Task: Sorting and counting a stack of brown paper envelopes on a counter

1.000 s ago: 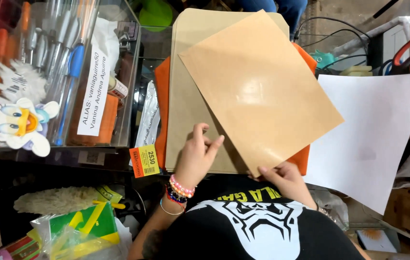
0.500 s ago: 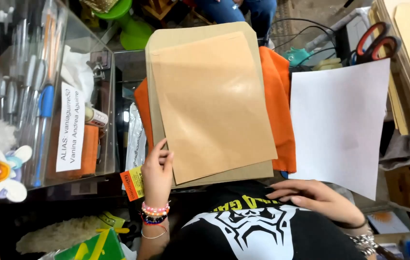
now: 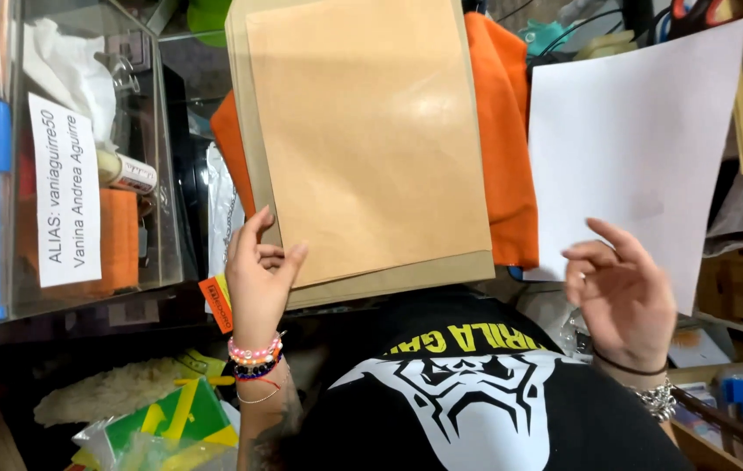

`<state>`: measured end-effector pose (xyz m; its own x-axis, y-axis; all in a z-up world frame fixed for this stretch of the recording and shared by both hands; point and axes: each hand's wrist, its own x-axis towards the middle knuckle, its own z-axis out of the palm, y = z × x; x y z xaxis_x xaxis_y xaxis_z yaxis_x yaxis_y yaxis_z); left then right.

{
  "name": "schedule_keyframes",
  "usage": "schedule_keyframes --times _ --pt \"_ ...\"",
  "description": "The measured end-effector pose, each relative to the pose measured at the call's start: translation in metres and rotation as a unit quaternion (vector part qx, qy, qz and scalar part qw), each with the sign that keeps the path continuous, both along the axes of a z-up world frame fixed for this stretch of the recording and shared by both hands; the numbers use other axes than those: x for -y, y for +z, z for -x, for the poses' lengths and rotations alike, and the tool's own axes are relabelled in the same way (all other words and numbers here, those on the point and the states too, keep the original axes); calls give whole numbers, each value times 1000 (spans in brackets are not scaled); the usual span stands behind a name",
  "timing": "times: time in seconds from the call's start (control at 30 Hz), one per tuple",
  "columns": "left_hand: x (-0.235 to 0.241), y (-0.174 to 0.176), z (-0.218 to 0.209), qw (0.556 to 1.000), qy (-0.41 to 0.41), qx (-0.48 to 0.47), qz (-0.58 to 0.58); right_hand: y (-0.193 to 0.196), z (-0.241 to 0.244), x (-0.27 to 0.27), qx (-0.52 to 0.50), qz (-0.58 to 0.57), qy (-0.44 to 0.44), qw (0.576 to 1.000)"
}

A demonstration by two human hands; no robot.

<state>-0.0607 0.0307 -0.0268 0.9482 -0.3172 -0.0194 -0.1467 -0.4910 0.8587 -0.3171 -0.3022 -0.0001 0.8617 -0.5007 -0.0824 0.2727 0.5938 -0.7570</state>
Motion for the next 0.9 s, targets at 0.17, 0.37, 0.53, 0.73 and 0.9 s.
schedule_keyframes --times 0.17,0.37,0.53,0.73,0.9 --pt "-10 10 22 996 -79 32 -13 -1 -36 -30 -316 413 -11 854" --pt "-15 2 37 996 -74 46 37 -29 -46 -29 -304 550 41 777" --pt "-18 -1 42 991 -82 3 108 -22 -53 -38 -289 557 46 777" --pt "-14 -23 46 988 -40 16 146 -32 -43 -32 -275 523 25 807" --pt "-1 -14 42 985 35 166 40 -36 -45 -35 -245 484 -18 840"
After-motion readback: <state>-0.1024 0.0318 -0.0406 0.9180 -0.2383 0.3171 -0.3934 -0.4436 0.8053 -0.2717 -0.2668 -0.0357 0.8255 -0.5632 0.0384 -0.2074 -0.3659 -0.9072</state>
